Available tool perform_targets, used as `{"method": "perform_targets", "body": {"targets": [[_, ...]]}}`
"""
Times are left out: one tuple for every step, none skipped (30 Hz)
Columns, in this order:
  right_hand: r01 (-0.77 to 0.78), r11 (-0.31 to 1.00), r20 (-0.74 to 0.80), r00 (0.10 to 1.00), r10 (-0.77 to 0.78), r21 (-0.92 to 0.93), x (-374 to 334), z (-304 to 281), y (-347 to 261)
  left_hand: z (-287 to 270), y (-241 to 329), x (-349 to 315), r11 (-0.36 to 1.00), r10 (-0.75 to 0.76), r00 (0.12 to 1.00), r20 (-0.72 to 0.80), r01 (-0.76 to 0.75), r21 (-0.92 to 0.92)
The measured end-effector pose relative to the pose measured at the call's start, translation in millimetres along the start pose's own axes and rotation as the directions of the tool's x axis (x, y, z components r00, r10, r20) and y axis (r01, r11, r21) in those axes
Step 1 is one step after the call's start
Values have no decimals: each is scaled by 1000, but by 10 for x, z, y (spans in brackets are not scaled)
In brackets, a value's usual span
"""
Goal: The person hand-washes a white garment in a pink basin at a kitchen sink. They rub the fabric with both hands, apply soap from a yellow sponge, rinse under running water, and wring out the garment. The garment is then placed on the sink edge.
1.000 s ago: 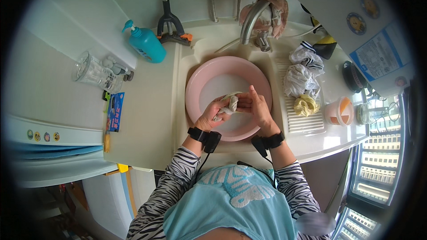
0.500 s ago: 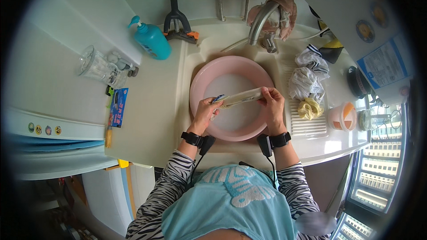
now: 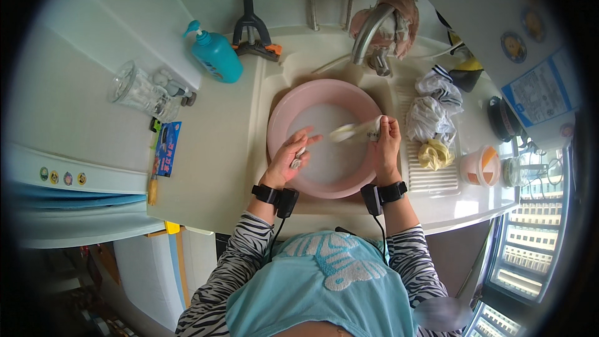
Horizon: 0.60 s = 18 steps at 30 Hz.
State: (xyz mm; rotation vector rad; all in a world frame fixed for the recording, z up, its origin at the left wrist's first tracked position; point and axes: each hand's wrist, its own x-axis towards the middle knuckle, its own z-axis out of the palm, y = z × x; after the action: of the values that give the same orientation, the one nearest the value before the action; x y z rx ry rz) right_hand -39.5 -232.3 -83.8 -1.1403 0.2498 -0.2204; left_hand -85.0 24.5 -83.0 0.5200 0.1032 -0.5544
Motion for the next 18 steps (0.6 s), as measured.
{"method": "perform_targets", "body": {"targets": [[96, 995, 67, 993, -98, 25, 20, -6, 89, 7, -1, 11, 992, 89, 976, -199, -68, 107], [-28, 988, 88, 995, 42, -154, 29, -30, 161, 15, 8, 22, 975, 161, 923, -348, -94, 202], [-120, 941, 144, 974, 173, -317, 32, -56, 207, 27, 17, 27, 985, 154, 941, -300, -122, 124], [-234, 815, 116, 932, 344, -530, 25, -74, 227, 44, 27, 32, 993, 119, 969, -216, -117, 19], [-207, 777, 184, 905, 382, -595, -8, -69, 231, 66, 34, 35, 990, 105, 980, -168, -120, -79], [-210, 680, 181, 871, 456, -702, -55, -53, 205, 96, 32, 33, 991, 119, 985, -121, -124, -40], [-182, 548, 156, 844, 513, -817, -109, -23, 155, 131, 22, 37, 989, 148, 982, -116, -149, 3], [-237, 631, 181, 832, 525, -739, -186, 27, 79, 174, -1, 39, 984, 174, 976, -128, -167, 57], [-236, 726, 260, 826, 500, -646, -267, 101, 1, 218, -25, 45, 975, 196, 973, -120, -180, 132], [-210, 812, 337, 832, 440, -544, -362, 197, -61, 266, -54, 54, 958, 214, 969, -126, -183, 219], [-149, 911, 455, 828, 328, -385, -447, 288, -121, 310, -78, 68, 934, 230, 965, -128, -183, 306], [-131, 941, 464, 844, 270, -311, -525, 369, -152, 350, -105, 78, 915, 247, 968, -53, -215, 342], [-151, 934, 390, 878, 276, -323, -535, 408, -199, 378, -106, 84, 895, 251, 964, -87, -197, 400], [-131, 944, 384, 890, 247, -304, -536, 433, -222, 399, -107, 83, 873, 255, 963, -92, -189, 450], [-107, 953, 385, 898, 215, -282, -509, 434, -241, 410, -96, 80, 847, 263, 961, -80, -190, 496], [-124, 962, 320, 926, 201, -244, -468, 411, -253, 414, -84, 72, 860, 288, 950, -118, -203, 468], [-153, 968, 294, 933, 207, -198, -412, 373, -259, 411, -67, 62, 899, 272, 949, -161, -191, 395], [-185, 970, 275, 935, 223, -155, -350, 308, -282, 404, -51, 48, 930, 255, 951, -176, -191, 315]]}}
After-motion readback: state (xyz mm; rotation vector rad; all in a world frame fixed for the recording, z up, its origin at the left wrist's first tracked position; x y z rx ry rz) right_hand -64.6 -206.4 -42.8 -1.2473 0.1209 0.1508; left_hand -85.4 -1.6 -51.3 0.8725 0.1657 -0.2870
